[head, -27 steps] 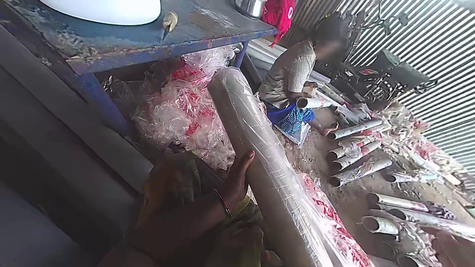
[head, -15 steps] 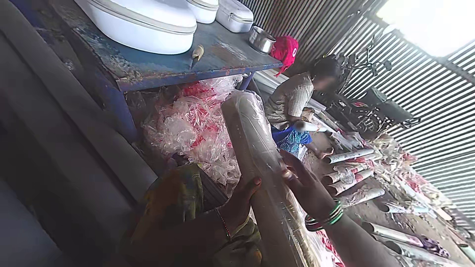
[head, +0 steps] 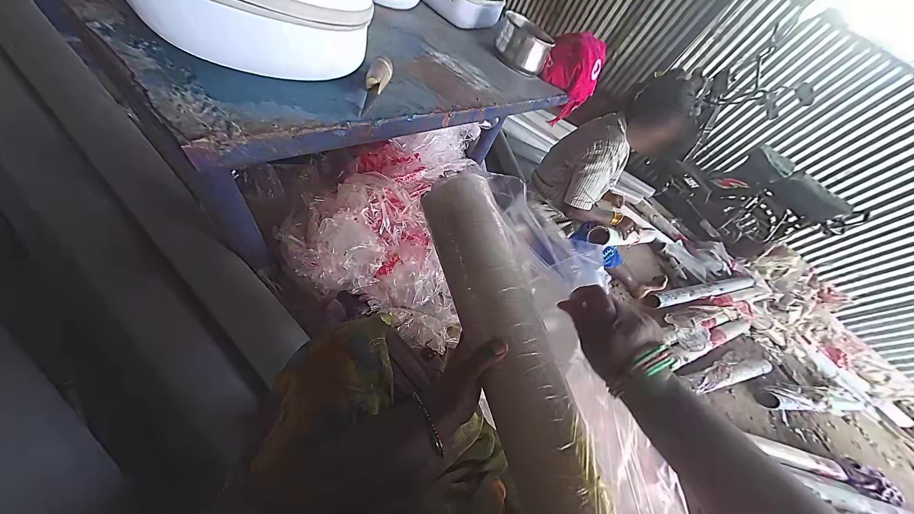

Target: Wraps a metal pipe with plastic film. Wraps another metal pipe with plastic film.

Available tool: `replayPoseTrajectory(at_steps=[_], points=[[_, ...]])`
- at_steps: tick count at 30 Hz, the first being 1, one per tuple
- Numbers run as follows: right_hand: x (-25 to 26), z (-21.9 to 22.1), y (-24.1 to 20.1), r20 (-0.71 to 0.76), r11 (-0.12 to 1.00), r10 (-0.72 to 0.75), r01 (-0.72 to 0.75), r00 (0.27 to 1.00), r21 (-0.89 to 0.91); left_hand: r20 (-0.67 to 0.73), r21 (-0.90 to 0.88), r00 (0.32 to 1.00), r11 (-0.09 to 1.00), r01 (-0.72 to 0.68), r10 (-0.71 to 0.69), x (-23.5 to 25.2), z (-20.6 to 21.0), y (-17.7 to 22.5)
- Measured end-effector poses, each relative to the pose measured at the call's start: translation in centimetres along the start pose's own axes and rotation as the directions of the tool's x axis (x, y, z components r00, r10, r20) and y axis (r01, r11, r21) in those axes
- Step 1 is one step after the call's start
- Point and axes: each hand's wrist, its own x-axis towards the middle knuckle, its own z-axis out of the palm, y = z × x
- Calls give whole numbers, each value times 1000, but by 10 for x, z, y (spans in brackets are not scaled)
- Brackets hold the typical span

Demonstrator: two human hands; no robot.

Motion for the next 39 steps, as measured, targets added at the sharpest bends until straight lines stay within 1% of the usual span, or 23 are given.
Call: replayPoseTrajectory(at_steps=[1, 2, 3, 4, 6, 9, 12, 14, 16, 17, 19, 20, 22, 24, 25, 29, 31, 33, 35, 36, 37, 38, 39], points=[[5, 2, 22, 142, 989, 146, -141, 979, -48, -16, 16, 1000, 1000, -12, 13, 2, -2, -2], [12, 10, 47, 247, 960, 274, -252, 929, -119, -31, 19, 999, 999, -30, 31, 4, -5, -2], [12, 23, 70, 303, 939, 339, -301, 891, -165, -45, 23, 998, 999, -38, 39, 5, -5, -2], [11, 38, 81, 347, 926, 376, -338, 859, -167, -38, 34, 999, 999, -31, 32, 5, -3, -4], [-2, 71, 81, 470, 913, 405, -369, 784, -172, -10, 49, 1000, 999, 10, -9, 4, 0, -8], [-2, 93, 77, 530, 903, 387, -426, 754, -52, -31, -3, 993, 994, -111, 111, 8, -7, -18], [0, 87, 95, 568, 850, 359, -511, 741, 130, -23, -1, 988, 988, -152, 152, 7, -10, -24], [-1, 78, 115, 540, 791, 299, -521, 787, 320, -1, -3, 985, 985, -171, 171, 7, -9, -27], [-7, 62, 134, 492, 641, 239, -517, 837, 568, 47, -30, 985, 986, -167, 168, 11, -12, -31], [-10, 52, 143, 474, 559, 233, -516, 849, 649, 97, -56, 982, 986, -160, 165, 15, -18, -36], [-20, 36, 161, 472, 408, 218, -519, 855, 751, 176, -107, 971, 983, -146, 163, 24, -32, -44], [-27, 25, 169, 461, 358, 253, -525, 851, 772, 196, -103, 963, 981, -165, 183, 25, -34, -44], [-50, 1, 173, 394, 329, 448, -558, 802, 762, 165, -56, 951, 965, -256, 262, 20, -27, -39], [-85, -13, 173, 328, 383, 550, -581, 768, 718, 53, 50, 931, 930, -364, 361, 7, -4, -28], [-108, -17, 170, 301, 440, 555, -581, 775, 685, 11, 85, 922, 918, -387, 388, 4, 2, -26], [-207, -20, 140, 279, 635, 482, -551, 830, 542, -86, 202, 913, 904, -376, 399, 7, 1, -28], [-250, -27, 116, 370, 673, 458, -587, 808, 450, -93, 227, 920, 908, -352, 380, 6, 5, -28], [-283, -30, 92, 467, 666, 472, -649, 748, 368, -76, 228, 926, 911, -344, 368, 6, 7, -29], [-308, -29, 70, 552, 611, 506, -727, 662, 312, -50, 253, 924, 900, -356, 379, 7, 6, -31], [-316, -27, 61, 615, 556, 518, -781, 594, 286, -25, 257, 920, 892, -371, 390, 7, 4, -32], [-321, -23, 52, 649, 521, 527, -812, 549, 264, -10, 258, 915, 885, -387, 403, 7, 4, -33], [-324, -20, 42, 658, 497, 534, -827, 531, 265, 10, 246, 915, 886, -394, 404, 6, 4, -34], [-328, -17, 34, 640, 495, 546, -824, 541, 274, 30, 233, 922, 895, -381, 385, 5, 4, -34]])
